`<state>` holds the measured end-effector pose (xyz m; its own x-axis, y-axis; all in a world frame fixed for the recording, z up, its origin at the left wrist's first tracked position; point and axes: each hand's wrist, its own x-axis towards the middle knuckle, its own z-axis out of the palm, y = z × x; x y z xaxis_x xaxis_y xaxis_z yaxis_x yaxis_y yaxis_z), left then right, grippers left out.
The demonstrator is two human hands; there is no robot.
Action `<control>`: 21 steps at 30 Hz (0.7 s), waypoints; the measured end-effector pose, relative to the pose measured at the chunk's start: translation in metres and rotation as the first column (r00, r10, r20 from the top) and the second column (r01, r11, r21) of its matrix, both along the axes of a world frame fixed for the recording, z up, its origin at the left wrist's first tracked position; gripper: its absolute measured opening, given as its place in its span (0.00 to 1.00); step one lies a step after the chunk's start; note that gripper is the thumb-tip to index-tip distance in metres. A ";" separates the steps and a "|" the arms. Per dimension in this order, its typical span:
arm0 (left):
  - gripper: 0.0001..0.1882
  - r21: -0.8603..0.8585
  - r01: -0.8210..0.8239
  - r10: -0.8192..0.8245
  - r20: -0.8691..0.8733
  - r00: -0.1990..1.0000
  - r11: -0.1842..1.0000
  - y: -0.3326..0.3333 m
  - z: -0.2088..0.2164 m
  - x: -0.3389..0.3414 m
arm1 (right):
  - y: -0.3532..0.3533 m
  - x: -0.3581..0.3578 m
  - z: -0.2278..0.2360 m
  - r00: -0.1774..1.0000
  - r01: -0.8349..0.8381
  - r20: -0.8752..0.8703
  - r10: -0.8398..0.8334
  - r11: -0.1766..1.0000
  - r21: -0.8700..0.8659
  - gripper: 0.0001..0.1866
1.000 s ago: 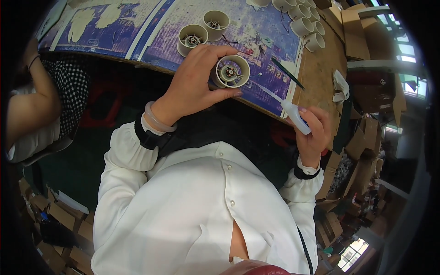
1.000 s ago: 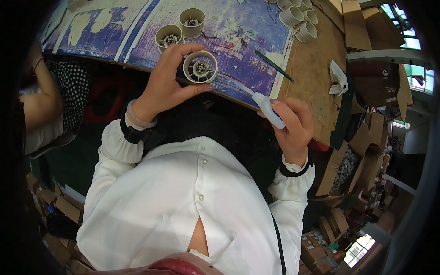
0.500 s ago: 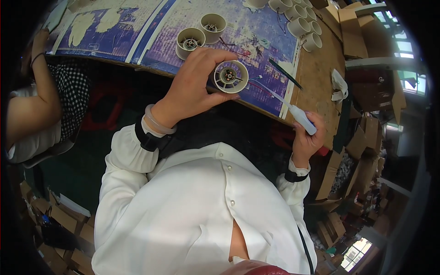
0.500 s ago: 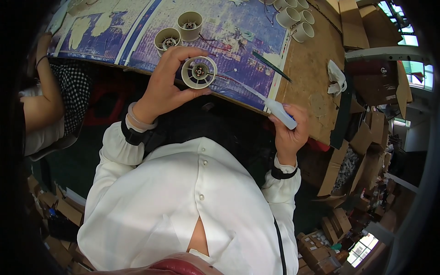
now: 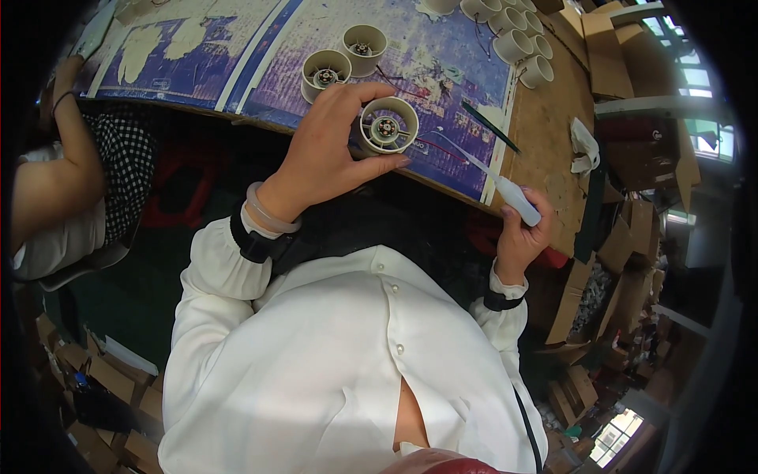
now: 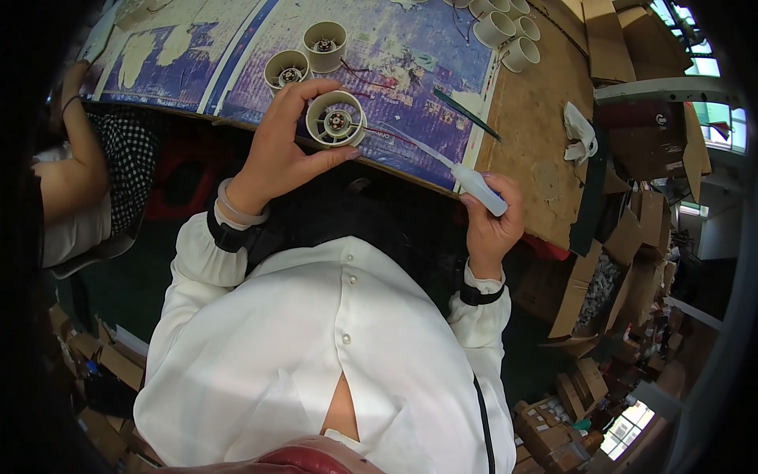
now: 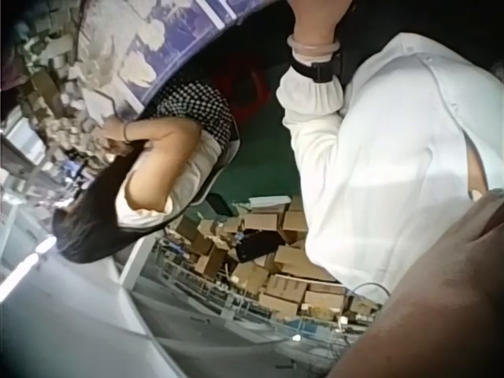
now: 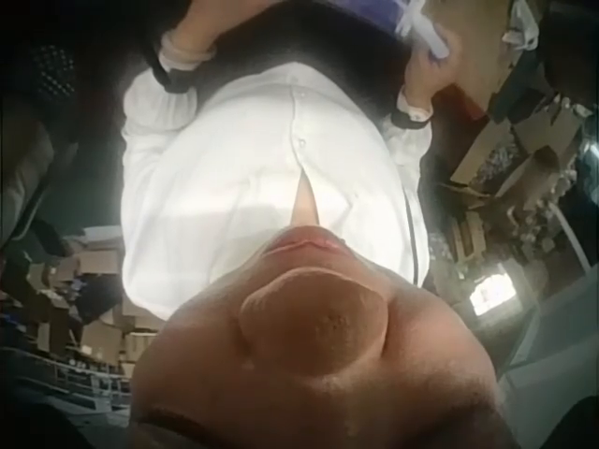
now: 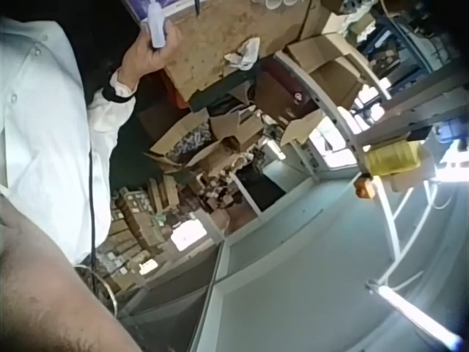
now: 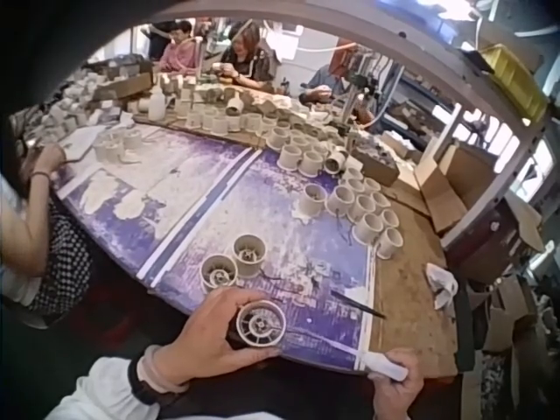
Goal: The person applies glue to a motor housing from a bottle, sets it down, and picks up another housing. They use tweezers to pull wires through the housing and then apply glue from a bottle to the internal components.
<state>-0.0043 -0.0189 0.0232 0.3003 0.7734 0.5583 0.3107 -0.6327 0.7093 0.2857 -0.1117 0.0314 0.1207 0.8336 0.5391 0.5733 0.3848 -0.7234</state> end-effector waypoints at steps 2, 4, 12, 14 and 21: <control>0.37 0.002 0.001 -0.001 -0.005 1.000 1.000 0.000 0.000 0.000 | 0.000 0.000 -0.001 1.000 -0.005 -0.011 0.005 1.000 0.002 0.15; 0.36 0.019 0.003 -0.004 0.006 1.000 1.000 0.001 0.001 0.001 | 0.000 0.002 -0.002 1.000 -0.001 -0.016 0.001 1.000 0.005 0.15; 0.35 0.070 0.019 -0.019 -0.005 1.000 0.997 0.001 0.001 0.002 | -0.001 0.008 -0.006 0.999 0.008 -0.047 -0.007 1.000 0.024 0.16; 0.35 0.071 0.020 -0.020 -0.011 1.000 0.997 0.001 0.001 0.003 | -0.001 0.009 -0.007 0.999 0.007 -0.037 -0.005 0.999 0.035 0.16; 0.35 0.031 0.006 -0.007 0.020 1.000 1.000 -0.001 0.000 0.004 | -0.001 0.014 -0.009 0.999 0.033 -0.015 -0.032 0.998 0.046 0.16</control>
